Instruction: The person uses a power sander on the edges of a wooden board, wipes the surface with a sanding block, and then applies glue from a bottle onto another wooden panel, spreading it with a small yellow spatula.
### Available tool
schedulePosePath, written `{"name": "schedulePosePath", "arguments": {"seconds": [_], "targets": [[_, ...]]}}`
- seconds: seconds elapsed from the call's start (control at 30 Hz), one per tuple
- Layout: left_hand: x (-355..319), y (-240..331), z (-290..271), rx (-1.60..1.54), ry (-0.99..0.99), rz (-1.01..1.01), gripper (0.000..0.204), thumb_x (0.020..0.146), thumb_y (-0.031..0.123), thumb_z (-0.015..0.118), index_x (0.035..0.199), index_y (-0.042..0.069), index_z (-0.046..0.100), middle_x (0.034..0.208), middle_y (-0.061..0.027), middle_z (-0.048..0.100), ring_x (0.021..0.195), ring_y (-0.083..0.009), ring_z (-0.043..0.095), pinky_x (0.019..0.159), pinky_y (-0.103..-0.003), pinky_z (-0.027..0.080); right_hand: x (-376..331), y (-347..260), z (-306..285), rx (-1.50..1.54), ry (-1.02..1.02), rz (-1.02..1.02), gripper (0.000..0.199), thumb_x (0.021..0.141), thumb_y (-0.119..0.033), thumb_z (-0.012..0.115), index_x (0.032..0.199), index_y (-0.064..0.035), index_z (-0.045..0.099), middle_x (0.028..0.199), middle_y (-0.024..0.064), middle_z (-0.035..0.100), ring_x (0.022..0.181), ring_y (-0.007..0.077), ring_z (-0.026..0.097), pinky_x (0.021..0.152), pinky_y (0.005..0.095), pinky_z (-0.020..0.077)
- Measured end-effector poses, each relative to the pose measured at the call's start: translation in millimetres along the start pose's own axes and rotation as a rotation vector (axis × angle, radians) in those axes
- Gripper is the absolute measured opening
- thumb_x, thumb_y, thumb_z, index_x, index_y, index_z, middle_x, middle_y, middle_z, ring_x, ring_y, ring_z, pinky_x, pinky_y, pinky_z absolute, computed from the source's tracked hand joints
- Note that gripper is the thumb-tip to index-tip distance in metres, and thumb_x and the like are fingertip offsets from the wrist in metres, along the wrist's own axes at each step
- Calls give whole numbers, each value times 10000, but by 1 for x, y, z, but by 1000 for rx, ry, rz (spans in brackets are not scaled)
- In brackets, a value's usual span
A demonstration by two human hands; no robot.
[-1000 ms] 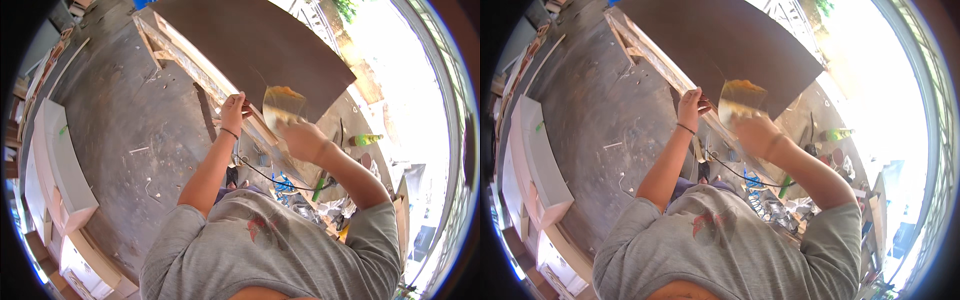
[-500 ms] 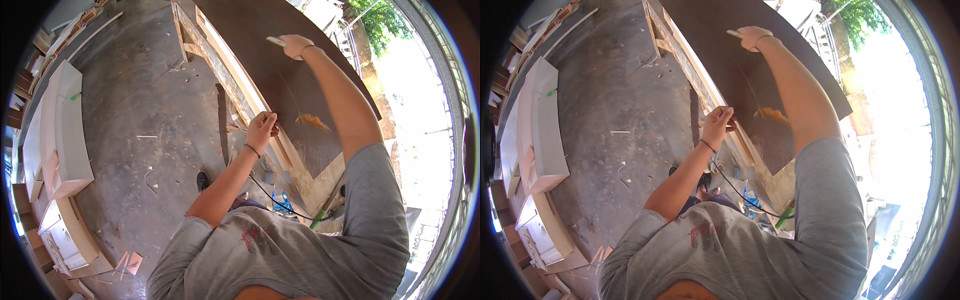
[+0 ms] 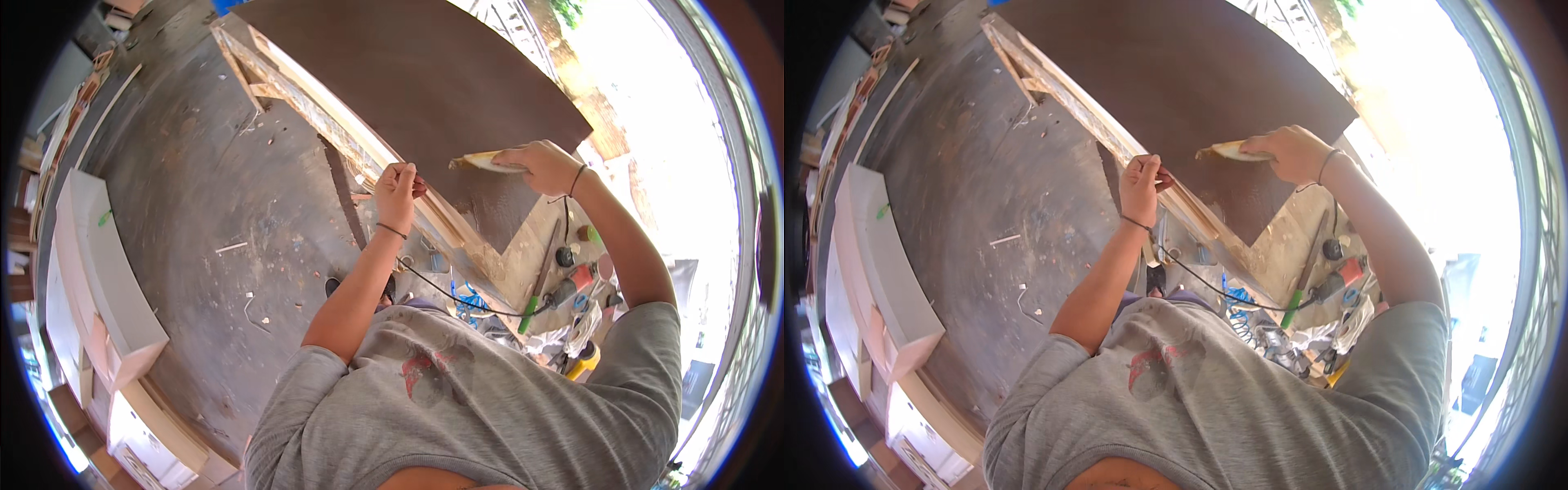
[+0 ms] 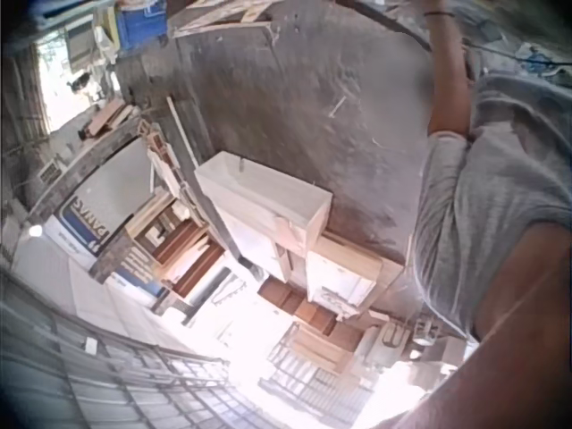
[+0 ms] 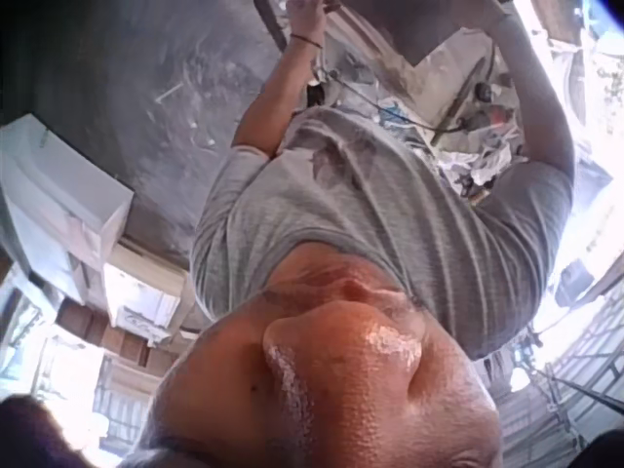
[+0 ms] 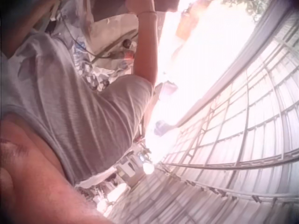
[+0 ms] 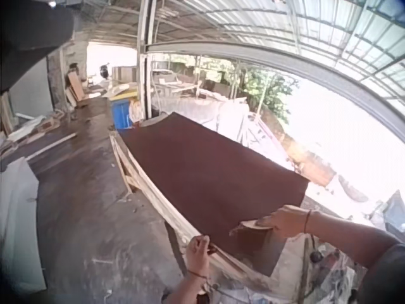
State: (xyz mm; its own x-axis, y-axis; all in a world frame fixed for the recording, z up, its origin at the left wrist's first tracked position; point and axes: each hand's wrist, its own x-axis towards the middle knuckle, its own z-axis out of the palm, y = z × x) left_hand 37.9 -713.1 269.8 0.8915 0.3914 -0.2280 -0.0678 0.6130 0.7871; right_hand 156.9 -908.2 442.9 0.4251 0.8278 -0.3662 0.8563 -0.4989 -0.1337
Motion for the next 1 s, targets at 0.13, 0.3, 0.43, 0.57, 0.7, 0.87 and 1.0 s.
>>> {"name": "schedulePosePath", "arguments": {"seconds": [0.13,0.3,0.43,0.57,0.7,0.87,1.0], "targets": [[0,6,2,15,-13,-40,106,887,171,560,851,72,548,725,-21,572,636,-102,571,605,-262,527,5,-33,19,-52,69,244,360,719,-85,489,1064,-101,589,817,182,644,800,348,626,754,438,487],[2,11,-8,26,-71,-86,101,882,173,572,846,82,548,724,-20,585,630,-96,567,611,-260,529,14,-85,28,-56,54,209,453,698,-114,508,1150,-107,537,772,177,622,750,362,606,705,471,472],[3,12,-10,69,-99,-101,101,880,173,574,841,84,546,728,-21,583,628,-94,566,612,-260,530,-4,-110,22,7,-12,199,448,704,-115,517,1149,-145,559,763,155,626,701,350,607,666,452,475],[5,14,-10,50,-95,-132,107,876,178,572,835,83,542,728,-24,580,627,-94,564,605,-260,530,-20,-134,25,52,-61,242,479,712,-114,518,1189,-150,545,753,152,629,701,342,612,661,445,475],[4,18,-3,55,-73,-127,114,877,158,558,841,52,537,717,-34,585,605,-100,570,560,-240,512,-39,-163,26,72,-70,293,407,729,-126,531,1130,-176,583,728,148,635,702,333,628,652,438,488],[2,41,-4,90,-11,-71,102,872,146,547,847,49,529,717,-40,563,599,-116,566,565,-253,515,-75,-184,-34,550,153,278,454,747,-77,508,1199,-67,542,762,179,633,702,294,625,692,381,490],[18,63,-22,102,21,-25,102,853,150,546,865,50,526,745,-47,548,630,-127,556,574,-270,521,-115,-161,-43,1047,732,396,338,806,-77,536,1123,40,556,928,78,646,840,156,609,752,277,471]]}}
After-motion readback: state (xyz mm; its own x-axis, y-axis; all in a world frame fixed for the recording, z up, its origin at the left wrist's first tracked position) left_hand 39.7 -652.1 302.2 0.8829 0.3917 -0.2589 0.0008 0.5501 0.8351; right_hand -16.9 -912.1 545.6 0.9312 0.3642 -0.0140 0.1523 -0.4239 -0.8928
